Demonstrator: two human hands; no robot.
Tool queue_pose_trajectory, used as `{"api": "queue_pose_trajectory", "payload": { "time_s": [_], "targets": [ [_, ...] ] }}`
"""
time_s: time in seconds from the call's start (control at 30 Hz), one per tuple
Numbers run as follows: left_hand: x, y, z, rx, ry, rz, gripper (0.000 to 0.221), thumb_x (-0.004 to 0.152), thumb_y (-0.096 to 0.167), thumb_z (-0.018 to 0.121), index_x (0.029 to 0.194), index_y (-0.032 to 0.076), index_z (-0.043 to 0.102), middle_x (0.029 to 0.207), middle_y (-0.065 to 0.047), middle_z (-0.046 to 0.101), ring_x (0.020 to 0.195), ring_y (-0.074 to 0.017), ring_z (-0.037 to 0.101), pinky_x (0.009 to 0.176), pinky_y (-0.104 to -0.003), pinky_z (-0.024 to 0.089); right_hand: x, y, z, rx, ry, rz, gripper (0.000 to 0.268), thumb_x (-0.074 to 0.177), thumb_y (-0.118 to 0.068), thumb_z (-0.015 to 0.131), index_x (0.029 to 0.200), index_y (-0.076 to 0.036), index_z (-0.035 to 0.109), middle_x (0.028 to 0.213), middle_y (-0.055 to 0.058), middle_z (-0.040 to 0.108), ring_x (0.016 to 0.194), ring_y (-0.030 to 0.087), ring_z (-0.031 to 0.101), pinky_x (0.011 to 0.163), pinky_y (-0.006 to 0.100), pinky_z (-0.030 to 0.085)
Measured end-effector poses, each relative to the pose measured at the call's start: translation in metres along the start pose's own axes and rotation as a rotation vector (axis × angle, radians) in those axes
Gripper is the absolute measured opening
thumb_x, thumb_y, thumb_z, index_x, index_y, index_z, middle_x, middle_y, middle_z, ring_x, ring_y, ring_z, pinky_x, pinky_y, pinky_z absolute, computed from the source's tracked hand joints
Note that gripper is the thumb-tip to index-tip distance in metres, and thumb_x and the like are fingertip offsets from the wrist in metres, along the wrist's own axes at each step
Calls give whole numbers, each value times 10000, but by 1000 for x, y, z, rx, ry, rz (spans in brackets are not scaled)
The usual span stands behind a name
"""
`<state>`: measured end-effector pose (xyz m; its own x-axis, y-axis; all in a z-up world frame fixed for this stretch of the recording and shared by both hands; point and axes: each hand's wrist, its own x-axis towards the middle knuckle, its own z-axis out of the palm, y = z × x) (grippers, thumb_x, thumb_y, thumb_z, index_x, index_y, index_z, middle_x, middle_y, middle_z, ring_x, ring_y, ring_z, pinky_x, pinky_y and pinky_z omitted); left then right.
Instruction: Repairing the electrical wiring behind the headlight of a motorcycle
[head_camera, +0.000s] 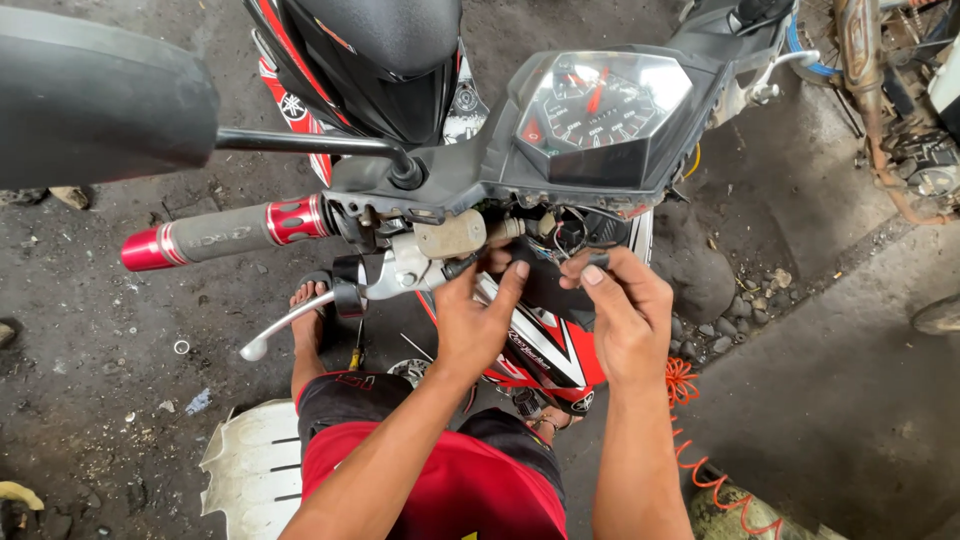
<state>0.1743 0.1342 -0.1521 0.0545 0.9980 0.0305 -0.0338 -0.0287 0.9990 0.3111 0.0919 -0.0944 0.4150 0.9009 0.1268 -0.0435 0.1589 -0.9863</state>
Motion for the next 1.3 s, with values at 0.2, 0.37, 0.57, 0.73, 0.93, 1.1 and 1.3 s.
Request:
{"api": "queue_pose_trajectory", "payload": {
  "time_s": [0.2, 0.37, 0.57, 0.73, 0.93, 1.1, 1.3],
  "targets": [
    [5, -6, 18, -411, -21, -251, 268, 863, 62, 826, 1066, -59, 699, 986, -120, 711, 867, -121, 699, 870, -288, 581, 9, -17, 4, 62, -4, 65, 215, 960, -113, 594, 958, 91, 659, 897, 220, 654, 894, 251, 664, 806, 365, 570],
    [3, 8, 25, -359, -2, -248, 225, 865, 127, 831, 1006, 18, 694, 901, -49, 672, 821, -99, 672, 813, -288, 581, 16, -23, 2, 41, 1, 80, 191, 977, -110, 596, 955, 69, 656, 864, 193, 633, 863, 231, 634, 829, 371, 569],
    [-7, 42, 8, 33, -50, 28, 178, 892, 217, 776, 887, 84, 657, 762, -58, 646, 707, -214, 640, 715, -356, 531, 17, -15, 1, 27, 30, 129, 187, 991, -132, 597, 976, 45, 657, 881, 149, 638, 913, 219, 665, 831, 317, 556],
    [9, 64, 0, 354, -78, 446, 301, 1031, 195, 608, 1321, 136, 666, 890, -130, 668, 797, -353, 698, 710, -448, 562, 14, -9, 2, 20, 13, 83, 198, 999, -131, 581, 994, 52, 656, 890, 165, 624, 909, 230, 642, 830, 330, 560],
    [15, 41, 3, 285, -126, 358, 275, 963, 217, 698, 1235, 176, 704, 1025, -99, 759, 857, -300, 755, 740, -425, 597, 3, -11, 4, 47, 19, 52, 203, 985, -116, 596, 974, 77, 657, 909, 200, 640, 921, 232, 641, 815, 332, 568],
    [3, 36, 13, 227, -13, 304, 319, 910, 226, 772, 1214, 168, 693, 1004, -82, 739, 906, -315, 728, 825, -437, 571, 7, -13, 3, 56, 12, 53, 221, 974, -110, 608, 966, 99, 678, 904, 217, 656, 907, 235, 652, 804, 336, 572],
    [1, 29, 23, 230, 111, 242, 209, 873, 226, 827, 1049, 179, 726, 953, -24, 778, 883, -303, 742, 802, -406, 563, 9, -18, 4, -27, 16, 47, 199, 980, -105, 619, 956, 75, 698, 862, 186, 668, 841, 202, 649, 788, 325, 577]
  ]
}}
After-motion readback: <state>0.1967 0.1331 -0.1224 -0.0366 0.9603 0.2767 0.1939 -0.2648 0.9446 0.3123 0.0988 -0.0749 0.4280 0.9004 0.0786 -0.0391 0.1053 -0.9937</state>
